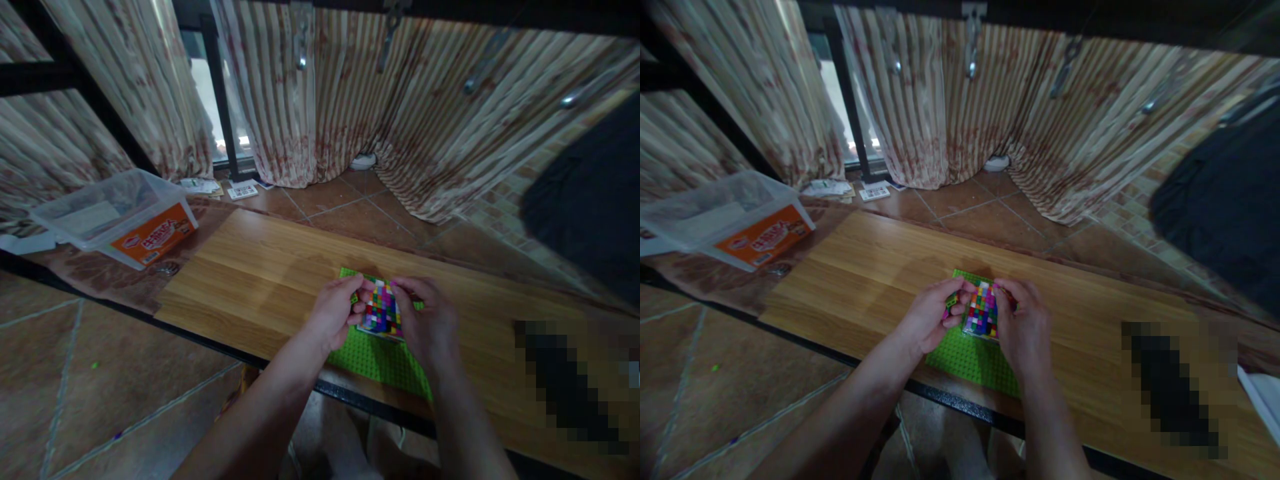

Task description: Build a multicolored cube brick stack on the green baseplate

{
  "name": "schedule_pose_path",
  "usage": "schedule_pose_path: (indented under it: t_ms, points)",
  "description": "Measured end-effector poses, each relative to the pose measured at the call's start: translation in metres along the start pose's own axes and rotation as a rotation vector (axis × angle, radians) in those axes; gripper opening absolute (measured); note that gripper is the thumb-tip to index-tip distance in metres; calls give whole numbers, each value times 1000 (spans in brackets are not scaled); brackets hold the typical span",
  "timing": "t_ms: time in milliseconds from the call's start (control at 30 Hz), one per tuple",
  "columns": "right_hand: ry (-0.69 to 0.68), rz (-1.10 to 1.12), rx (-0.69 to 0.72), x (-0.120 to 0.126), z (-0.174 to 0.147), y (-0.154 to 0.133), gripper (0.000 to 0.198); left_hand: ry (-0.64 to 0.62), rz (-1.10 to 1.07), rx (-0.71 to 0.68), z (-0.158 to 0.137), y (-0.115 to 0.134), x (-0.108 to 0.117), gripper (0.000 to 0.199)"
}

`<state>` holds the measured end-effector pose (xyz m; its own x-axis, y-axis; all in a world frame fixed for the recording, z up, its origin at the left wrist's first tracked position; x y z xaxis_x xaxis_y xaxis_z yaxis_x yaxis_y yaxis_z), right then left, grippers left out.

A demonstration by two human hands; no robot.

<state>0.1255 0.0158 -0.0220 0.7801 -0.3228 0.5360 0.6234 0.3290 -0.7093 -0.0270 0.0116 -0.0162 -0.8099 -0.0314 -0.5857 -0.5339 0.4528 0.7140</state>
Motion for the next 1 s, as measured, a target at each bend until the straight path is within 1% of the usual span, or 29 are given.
schedule_pose_path:
  t_ms: [133,333,467,667,800,1000]
  points:
    - [-35,-66,46,-3,1,0,21,5,2,-1,1,-1,1,20]
    - [-64,-113,41,-8,2,1,24,12,0,-2,0,-1,0,20]
    - [-68,-101,35,-10,3,2,25,6,1,-6,-1,0,0,20]
    - [-57,-6,-49,-10,8,4,21,5,-2,-2,-1,-1,0,20]
    - [-96,63,-123,-9,14,6,19,7,1,-4,0,-1,0,20]
    - [-140,103,-185,-6,21,11,17,18,8,7,-1,-1,-1,20]
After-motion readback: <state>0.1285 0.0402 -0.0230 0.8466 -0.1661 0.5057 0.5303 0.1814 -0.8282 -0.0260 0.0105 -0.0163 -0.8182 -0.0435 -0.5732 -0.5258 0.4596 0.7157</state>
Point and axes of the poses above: each hand's wrist, its own z-axis towards the middle knuckle, its own x-axis out of the back of the hand, y = z × x, the point moved 1 cm from there along z, towards the middle knuckle, and after that the axes turned 7 degrees about z, right-handed, at the moved point
